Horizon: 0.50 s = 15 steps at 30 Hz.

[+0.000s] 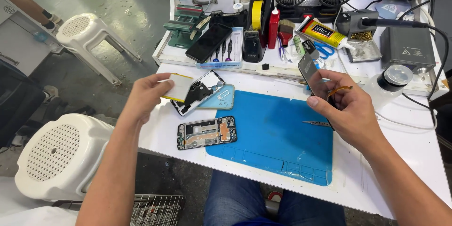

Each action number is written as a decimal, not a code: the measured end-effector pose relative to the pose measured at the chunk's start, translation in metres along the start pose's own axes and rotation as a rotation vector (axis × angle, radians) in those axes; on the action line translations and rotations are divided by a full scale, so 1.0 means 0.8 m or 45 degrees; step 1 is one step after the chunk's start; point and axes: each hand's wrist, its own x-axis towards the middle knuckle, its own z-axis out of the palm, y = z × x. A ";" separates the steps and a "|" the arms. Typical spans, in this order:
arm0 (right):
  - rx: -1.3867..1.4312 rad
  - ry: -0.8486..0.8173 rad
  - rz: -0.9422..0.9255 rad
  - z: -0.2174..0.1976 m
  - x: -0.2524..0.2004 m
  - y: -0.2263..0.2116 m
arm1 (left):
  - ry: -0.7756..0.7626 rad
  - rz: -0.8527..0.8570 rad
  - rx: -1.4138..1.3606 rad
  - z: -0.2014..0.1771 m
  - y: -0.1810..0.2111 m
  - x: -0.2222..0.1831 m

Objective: Disassembling a smartphone by removing the battery, screen assembly, and internal circuit boards using repair tools.

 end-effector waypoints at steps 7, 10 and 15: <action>-0.005 0.010 0.006 0.000 0.000 0.002 | -0.182 -0.031 -0.025 0.029 0.018 -0.031; -0.039 0.003 0.024 -0.001 -0.001 -0.004 | -0.149 0.036 0.103 0.037 0.028 -0.044; -0.053 0.000 0.008 -0.001 -0.005 -0.005 | -0.050 0.178 0.495 0.040 0.007 -0.028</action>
